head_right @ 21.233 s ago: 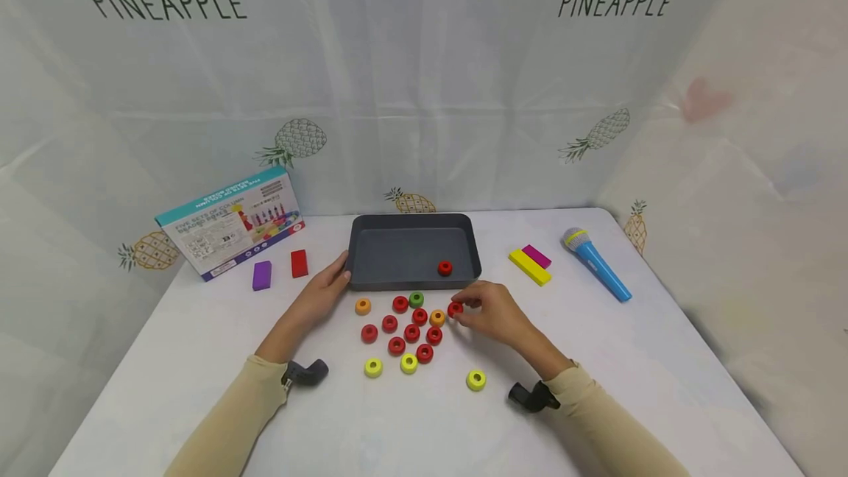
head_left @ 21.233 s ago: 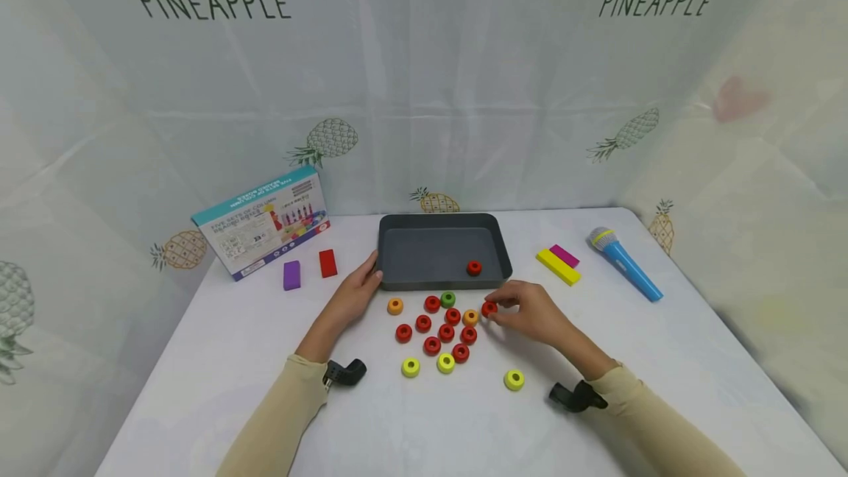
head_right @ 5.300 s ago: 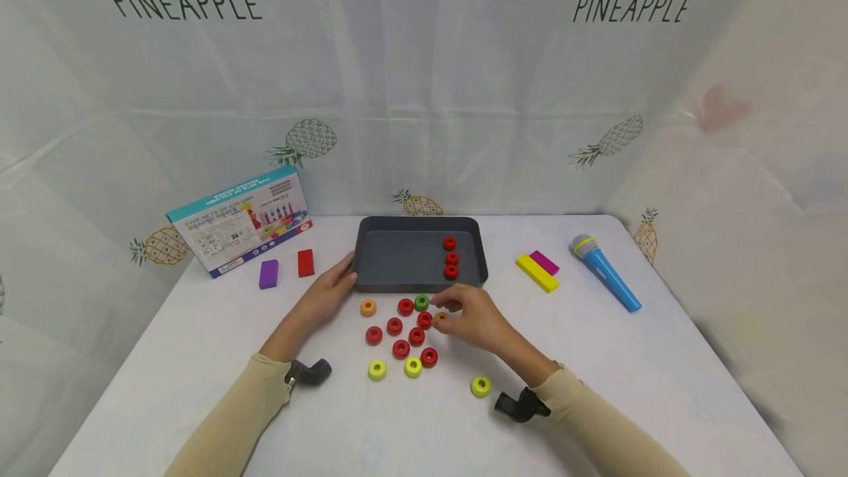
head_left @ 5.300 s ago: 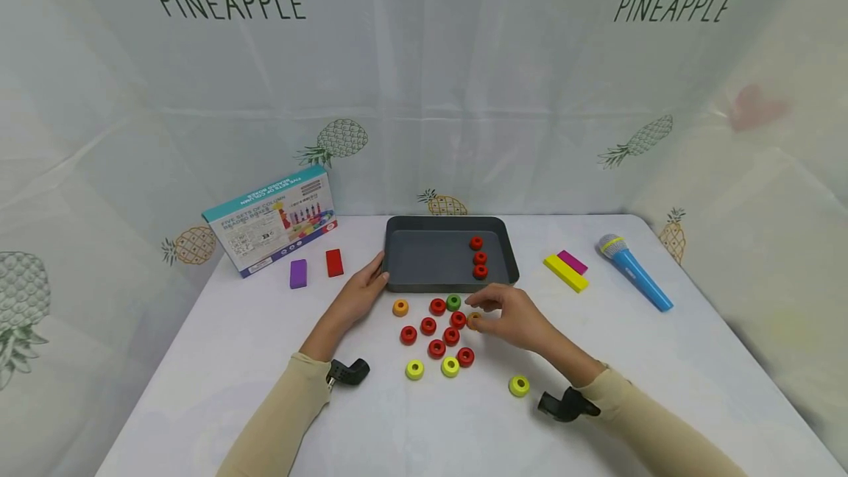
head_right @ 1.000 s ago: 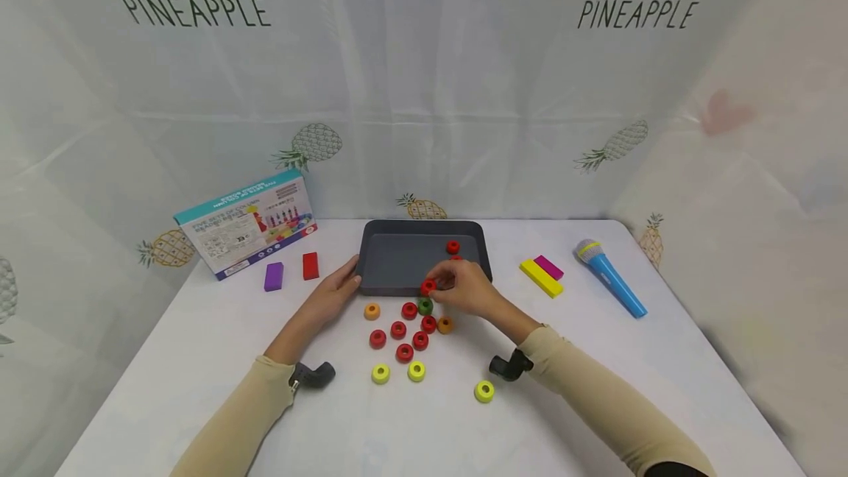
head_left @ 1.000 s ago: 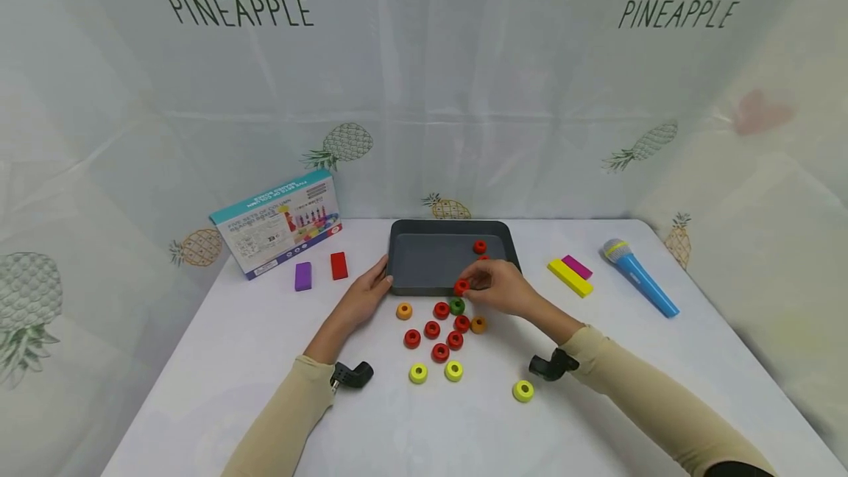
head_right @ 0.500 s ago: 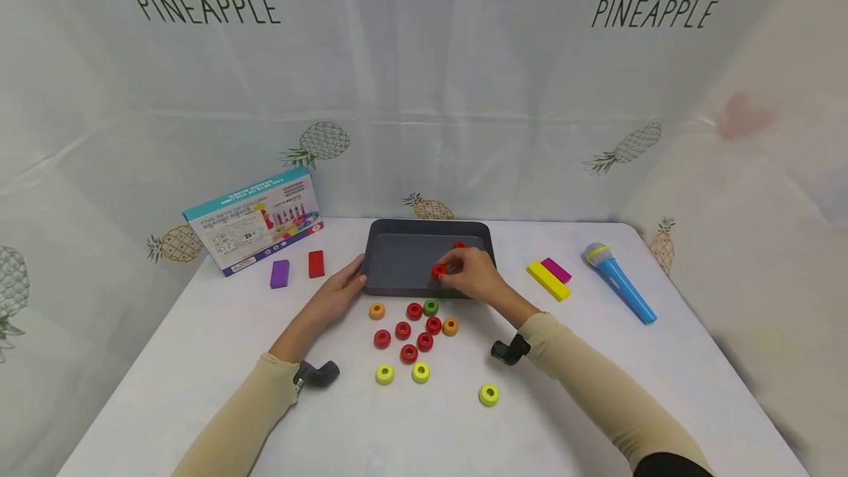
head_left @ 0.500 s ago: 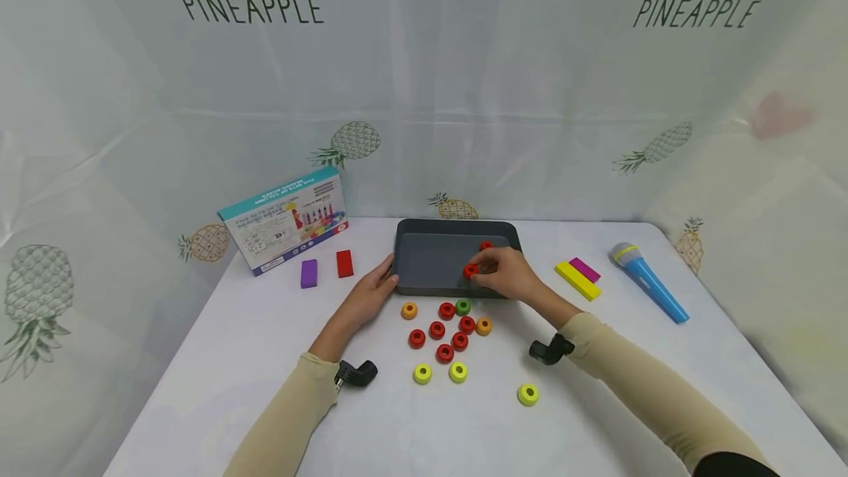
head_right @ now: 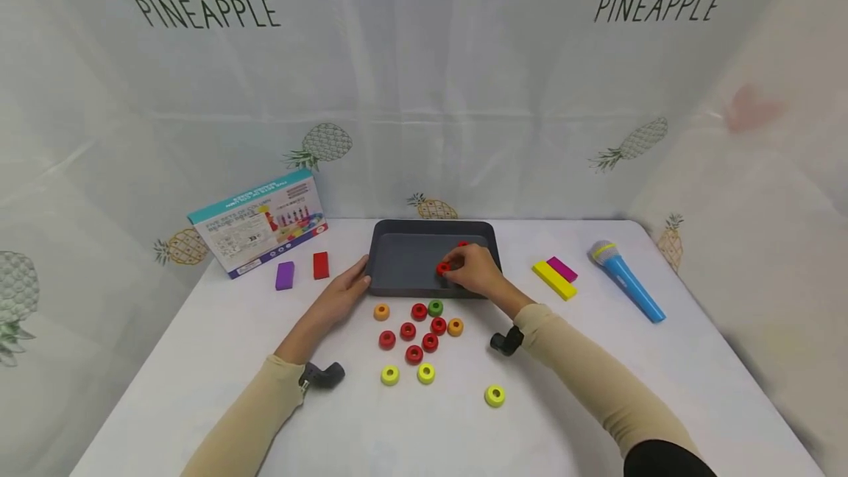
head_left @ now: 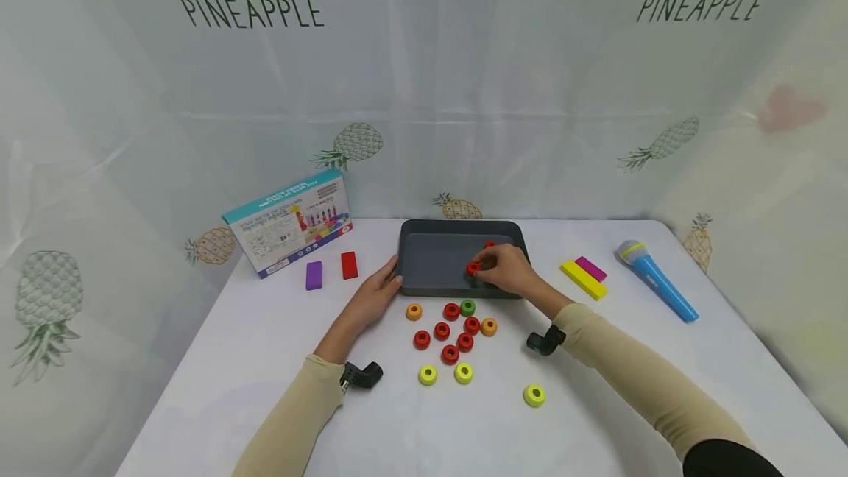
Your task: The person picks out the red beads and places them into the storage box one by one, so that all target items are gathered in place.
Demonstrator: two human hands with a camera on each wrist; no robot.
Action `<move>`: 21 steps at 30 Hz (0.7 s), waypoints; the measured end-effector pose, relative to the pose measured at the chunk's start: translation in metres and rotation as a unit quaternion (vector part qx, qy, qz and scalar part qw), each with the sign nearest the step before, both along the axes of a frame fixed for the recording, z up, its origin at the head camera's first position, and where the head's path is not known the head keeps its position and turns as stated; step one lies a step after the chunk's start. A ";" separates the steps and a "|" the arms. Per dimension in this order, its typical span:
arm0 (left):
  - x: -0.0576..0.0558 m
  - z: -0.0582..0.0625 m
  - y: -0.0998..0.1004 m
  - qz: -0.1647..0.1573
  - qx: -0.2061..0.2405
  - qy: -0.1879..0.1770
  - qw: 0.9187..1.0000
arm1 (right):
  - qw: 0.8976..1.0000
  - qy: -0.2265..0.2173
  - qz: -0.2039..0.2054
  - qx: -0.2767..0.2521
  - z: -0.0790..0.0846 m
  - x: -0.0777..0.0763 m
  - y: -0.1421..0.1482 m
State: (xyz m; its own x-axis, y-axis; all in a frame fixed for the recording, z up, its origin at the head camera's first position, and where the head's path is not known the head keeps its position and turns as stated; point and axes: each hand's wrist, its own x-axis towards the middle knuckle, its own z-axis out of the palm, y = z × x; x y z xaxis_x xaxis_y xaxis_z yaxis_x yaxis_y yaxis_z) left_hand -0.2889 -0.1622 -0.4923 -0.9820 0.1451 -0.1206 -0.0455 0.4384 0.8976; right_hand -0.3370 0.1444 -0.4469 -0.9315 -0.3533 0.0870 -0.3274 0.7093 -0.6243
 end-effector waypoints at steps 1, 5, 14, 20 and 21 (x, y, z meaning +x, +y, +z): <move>0.000 0.000 0.001 -0.001 0.000 0.001 1.000 | 1.000 0.000 -0.003 0.003 -0.002 0.000 0.001; 0.000 -0.002 0.003 -0.006 -0.004 0.007 1.000 | 1.000 -0.002 -0.008 0.006 -0.006 -0.002 0.004; 0.000 -0.003 0.003 -0.001 -0.010 0.011 1.000 | 1.000 0.010 -0.002 0.014 -0.009 -0.006 0.003; 0.000 -0.002 0.001 0.001 -0.013 0.014 1.000 | 0.999 0.024 0.004 0.031 -0.010 -0.008 0.000; 0.000 -0.002 0.001 0.002 -0.013 0.014 1.000 | 0.999 0.024 0.005 0.033 -0.010 -0.009 0.000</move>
State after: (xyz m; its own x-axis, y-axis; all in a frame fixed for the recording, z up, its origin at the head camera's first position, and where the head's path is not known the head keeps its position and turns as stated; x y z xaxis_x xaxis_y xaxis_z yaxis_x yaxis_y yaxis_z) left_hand -0.2887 -0.1609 -0.4944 -0.9857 0.1377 -0.0968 -0.0225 0.4622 0.8865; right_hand -0.3456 0.1442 -0.4566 -0.9233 -0.3685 0.1087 -0.3631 0.7448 -0.5598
